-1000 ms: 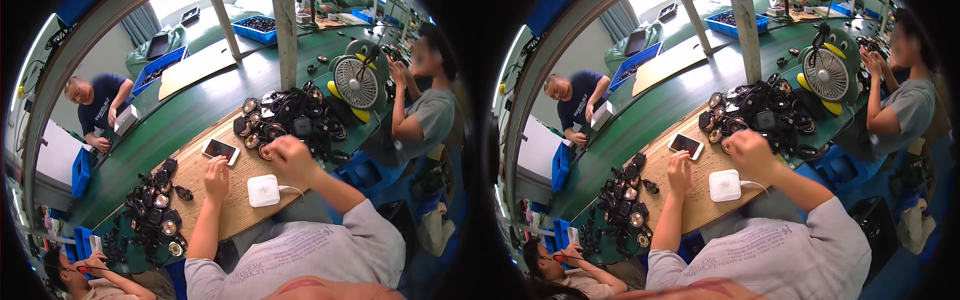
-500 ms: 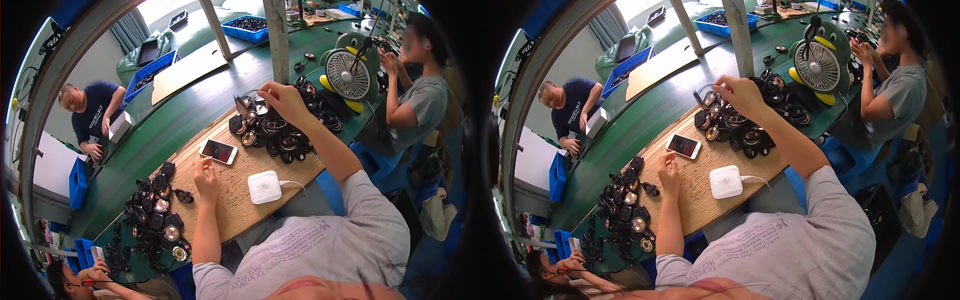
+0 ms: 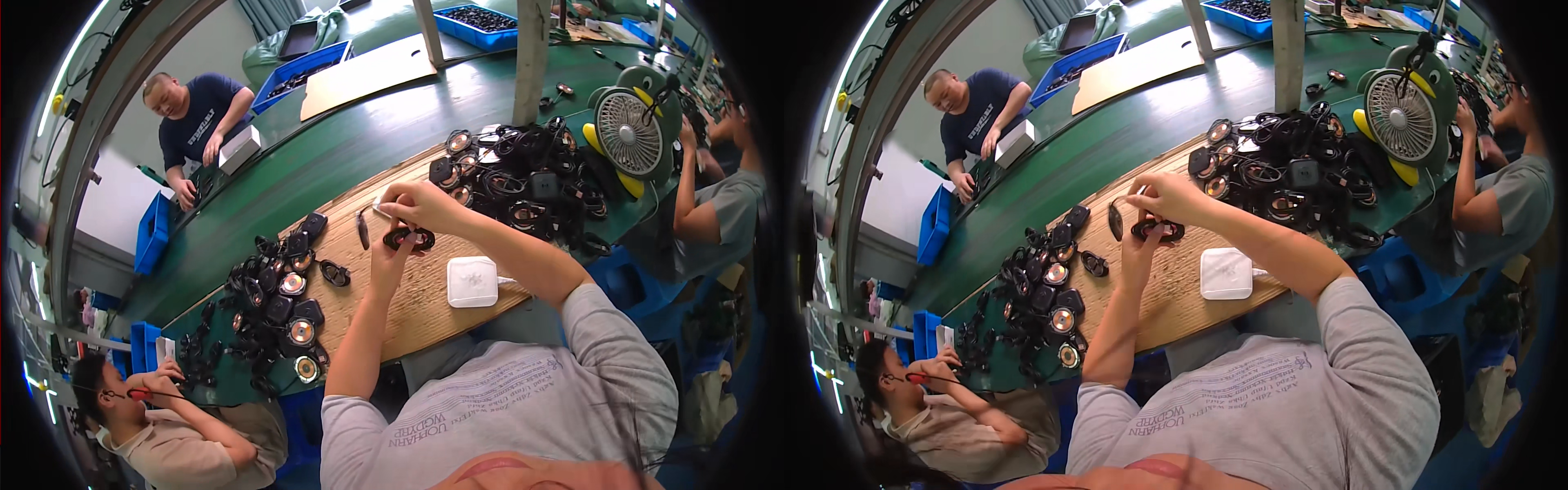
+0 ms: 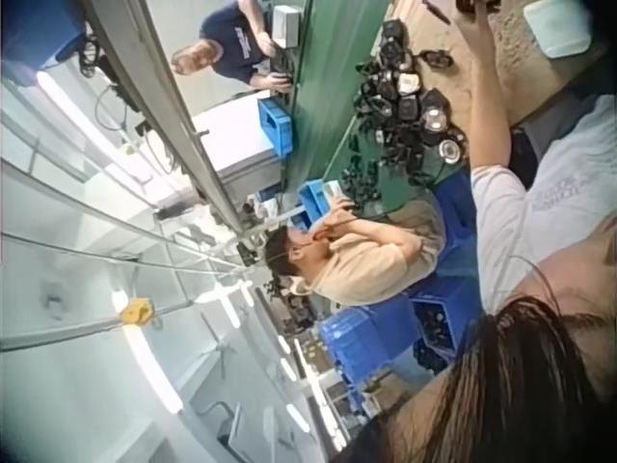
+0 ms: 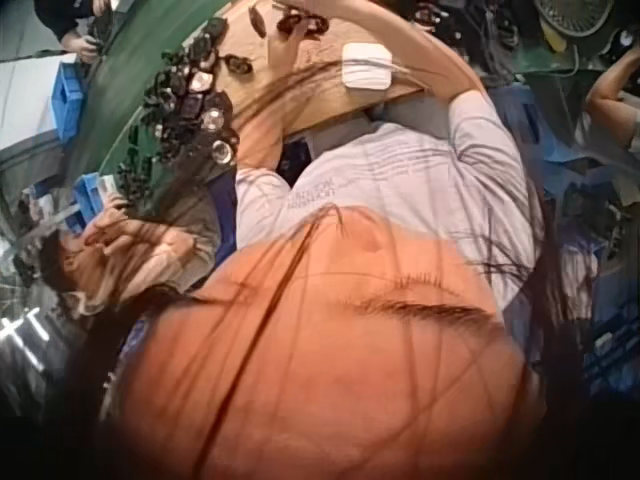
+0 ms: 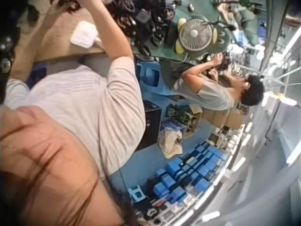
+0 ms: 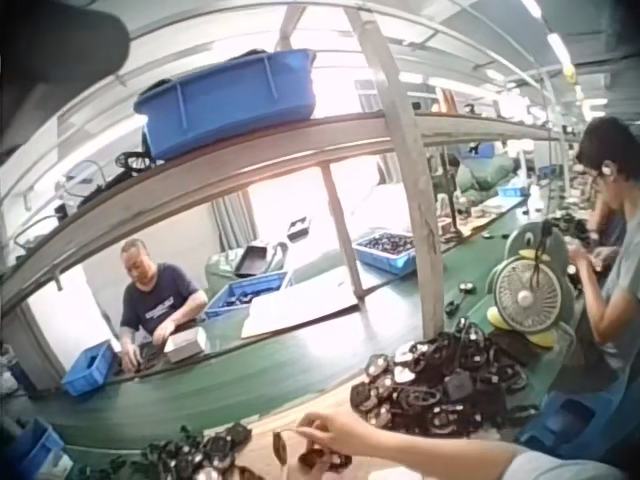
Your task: Assemble and inspect electronic device components on a factory assembly line.
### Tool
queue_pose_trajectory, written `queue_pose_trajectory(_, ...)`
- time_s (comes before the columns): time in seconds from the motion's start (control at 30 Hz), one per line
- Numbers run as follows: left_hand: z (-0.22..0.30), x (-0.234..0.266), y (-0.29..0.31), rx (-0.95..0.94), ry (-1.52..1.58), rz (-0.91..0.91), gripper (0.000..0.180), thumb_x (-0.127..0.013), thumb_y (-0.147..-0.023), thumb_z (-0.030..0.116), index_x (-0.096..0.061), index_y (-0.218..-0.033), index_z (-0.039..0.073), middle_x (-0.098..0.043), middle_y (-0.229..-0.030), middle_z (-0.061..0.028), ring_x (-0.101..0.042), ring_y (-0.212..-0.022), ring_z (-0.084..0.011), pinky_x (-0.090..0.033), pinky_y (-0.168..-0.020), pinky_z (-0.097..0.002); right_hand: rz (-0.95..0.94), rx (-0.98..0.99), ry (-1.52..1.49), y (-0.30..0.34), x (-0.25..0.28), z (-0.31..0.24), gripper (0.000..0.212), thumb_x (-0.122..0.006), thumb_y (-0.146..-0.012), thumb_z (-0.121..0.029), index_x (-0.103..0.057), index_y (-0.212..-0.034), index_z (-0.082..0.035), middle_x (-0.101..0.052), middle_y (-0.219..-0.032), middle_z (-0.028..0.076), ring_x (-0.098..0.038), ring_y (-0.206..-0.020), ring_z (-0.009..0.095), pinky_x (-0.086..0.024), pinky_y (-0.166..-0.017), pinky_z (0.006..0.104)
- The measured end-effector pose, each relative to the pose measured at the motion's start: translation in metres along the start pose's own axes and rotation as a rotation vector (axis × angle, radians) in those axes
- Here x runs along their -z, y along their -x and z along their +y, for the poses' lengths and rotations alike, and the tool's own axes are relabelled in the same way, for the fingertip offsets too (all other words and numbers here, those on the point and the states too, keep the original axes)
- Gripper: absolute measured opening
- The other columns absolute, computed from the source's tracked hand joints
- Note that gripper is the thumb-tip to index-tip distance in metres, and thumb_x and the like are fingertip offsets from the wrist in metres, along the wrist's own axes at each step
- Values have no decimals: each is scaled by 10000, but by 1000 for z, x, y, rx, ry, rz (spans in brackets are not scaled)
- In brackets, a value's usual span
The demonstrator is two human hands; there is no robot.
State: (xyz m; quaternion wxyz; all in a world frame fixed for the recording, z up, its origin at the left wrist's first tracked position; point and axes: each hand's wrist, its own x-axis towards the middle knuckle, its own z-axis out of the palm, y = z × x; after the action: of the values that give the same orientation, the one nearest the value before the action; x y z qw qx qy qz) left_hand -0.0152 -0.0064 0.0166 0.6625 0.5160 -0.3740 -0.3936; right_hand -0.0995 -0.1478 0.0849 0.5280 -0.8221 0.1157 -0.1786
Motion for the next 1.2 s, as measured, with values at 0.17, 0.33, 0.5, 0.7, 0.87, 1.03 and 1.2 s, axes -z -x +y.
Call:
queue_pose_trajectory(0.17, -14, 16, -3, 81, 343, 209, 209, -646, -924, 88, -601, -1108, -1, -671, -973, -116, -656, -845, -160, -526, -771, -206, 350, 163, 126, 24, -5, 3, 133, -658, -903, -125, -696, -990, -31, -703, -763, 38, -562, -586, 89, -458, -526, 234)
queue_pose_trajectory(0.33, -17, 13, -7, -31, 321, 225, 181, -666, -913, 79, -611, -1072, 15, -675, -952, -95, -658, -842, -154, -523, -751, -204, 280, 90, 241, 52, -12, 23, 119, -701, -866, -129, -726, -929, -31, -703, -764, 42, -557, -576, 100, -457, -531, 233)
queue_pose_trajectory(0.5, -30, 26, -9, 70, 455, 183, 175, -670, -914, 82, -608, -1060, 10, -672, -959, -95, -655, -876, -158, -521, -778, -226, 282, -56, 278, 52, -14, 23, 99, -739, -817, -106, -736, -870, -22, -706, -770, 49, -556, -575, 106, -457, -537, 228)
queue_pose_trajectory(0.7, -5, -2, -7, 62, 539, 227, 170, -646, -939, 147, -622, -1040, 12, -674, -984, -105, -648, -908, -161, -521, -799, -251, 325, 100, 277, 53, -20, 30, 100, -718, -814, -173, -738, -824, -75, -669, -690, 38, -578, -567, 163, -458, -536, 282)
queue_pose_trajectory(0.87, 6, -14, -2, 67, 605, 272, 196, -627, -960, 199, -632, -1023, 13, -675, -1004, -112, -642, -934, -163, -521, -815, -271, 281, 202, 264, 56, -26, 39, 80, -737, -809, -88, -716, -828, -13, -676, -708, 44, -537, -559, 120, -453, -537, 242)
queue_pose_trajectory(1.03, -3, 8, -11, 27, 562, 66, 301, -559, -995, 306, -647, -1013, 18, -684, -1005, -124, -649, -900, -165, -522, -796, -260, 134, -15, 146, 53, -11, 45, 76, -729, -819, -104, -705, -822, -32, -666, -722, 36, -543, -573, 127, -453, -536, 251)
queue_pose_trajectory(1.2, -12, 25, -11, 78, 235, 126, 364, -510, -1007, 343, -635, -1053, 4, -678, -956, -155, -644, -851, -195, -532, -779, -291, 177, -127, 278, 53, 4, 29, 64, -739, -803, -115, -708, -835, -68, -672, -764, 24, -573, -630, 146, -474, -580, 263)
